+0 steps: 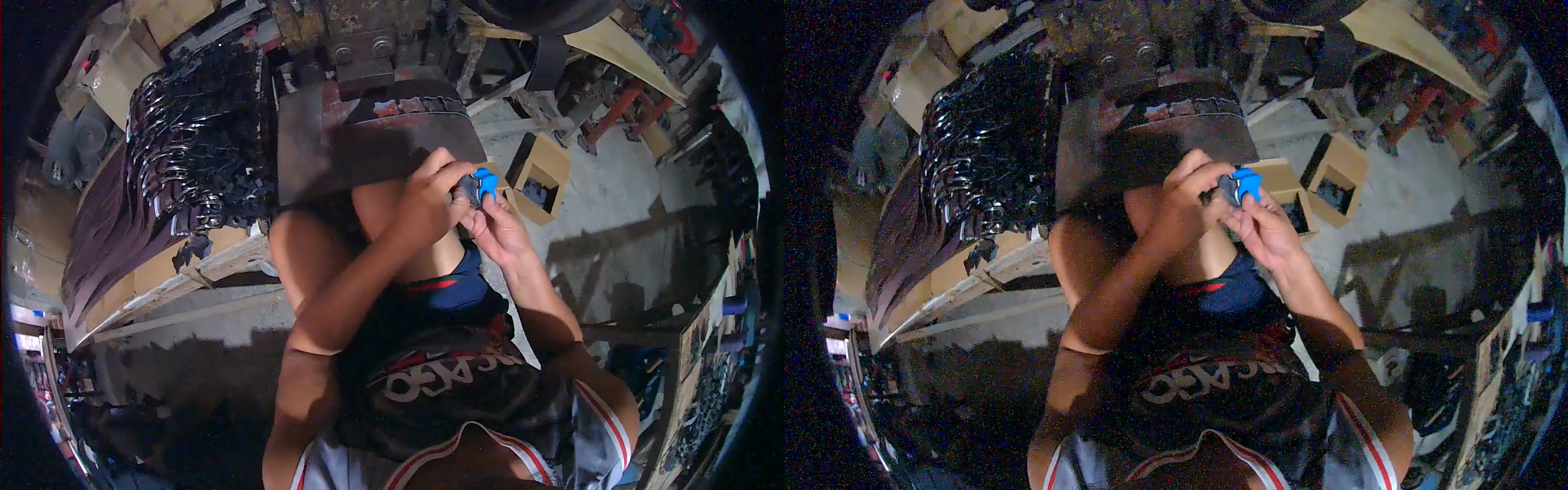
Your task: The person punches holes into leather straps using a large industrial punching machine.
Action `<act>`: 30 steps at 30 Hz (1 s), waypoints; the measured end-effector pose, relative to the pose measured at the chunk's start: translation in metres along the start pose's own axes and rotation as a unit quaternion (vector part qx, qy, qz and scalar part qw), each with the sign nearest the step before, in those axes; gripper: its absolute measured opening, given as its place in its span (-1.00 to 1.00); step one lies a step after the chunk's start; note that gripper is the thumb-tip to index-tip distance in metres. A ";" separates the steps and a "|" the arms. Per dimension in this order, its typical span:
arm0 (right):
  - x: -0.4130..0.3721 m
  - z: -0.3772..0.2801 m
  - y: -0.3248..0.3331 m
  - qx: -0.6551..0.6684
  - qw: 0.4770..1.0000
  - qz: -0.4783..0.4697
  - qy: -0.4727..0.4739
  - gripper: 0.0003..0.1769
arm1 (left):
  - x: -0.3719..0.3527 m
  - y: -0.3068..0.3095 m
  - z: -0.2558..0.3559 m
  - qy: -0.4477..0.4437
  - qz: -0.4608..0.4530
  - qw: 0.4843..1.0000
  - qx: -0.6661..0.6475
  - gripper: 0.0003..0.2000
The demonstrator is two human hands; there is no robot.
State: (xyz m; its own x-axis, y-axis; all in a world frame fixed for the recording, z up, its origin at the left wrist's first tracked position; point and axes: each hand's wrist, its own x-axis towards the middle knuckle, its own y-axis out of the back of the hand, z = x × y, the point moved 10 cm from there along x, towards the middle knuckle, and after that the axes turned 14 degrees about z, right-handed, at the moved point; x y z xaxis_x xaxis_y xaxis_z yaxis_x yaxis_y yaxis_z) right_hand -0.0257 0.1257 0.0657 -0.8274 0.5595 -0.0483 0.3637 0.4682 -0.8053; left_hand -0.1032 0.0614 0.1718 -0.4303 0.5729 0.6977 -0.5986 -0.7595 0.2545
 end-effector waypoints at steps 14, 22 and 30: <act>-0.021 -0.058 0.116 0.064 0.969 0.237 0.037 -0.57 | -0.025 -0.047 -0.030 0.216 -0.116 0.960 -0.136 -0.77; -0.121 -0.139 0.245 0.093 0.889 0.412 0.177 -0.60 | -0.046 -0.202 -0.106 0.237 -0.188 0.951 0.061 -0.66; -0.147 -0.137 0.270 0.085 0.870 0.448 0.187 -0.64 | -0.042 -0.140 -0.073 0.112 -0.162 0.975 0.098 -0.79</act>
State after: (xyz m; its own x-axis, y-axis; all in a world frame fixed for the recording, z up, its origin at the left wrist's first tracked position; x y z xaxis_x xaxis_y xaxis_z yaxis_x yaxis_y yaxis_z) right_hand 0.2523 0.2633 -0.0637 -0.0349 0.8461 -0.5319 0.6968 -0.3609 -0.6198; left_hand -0.0505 0.1663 0.0583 -0.3892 0.8294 0.4007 -0.5968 -0.5584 0.5762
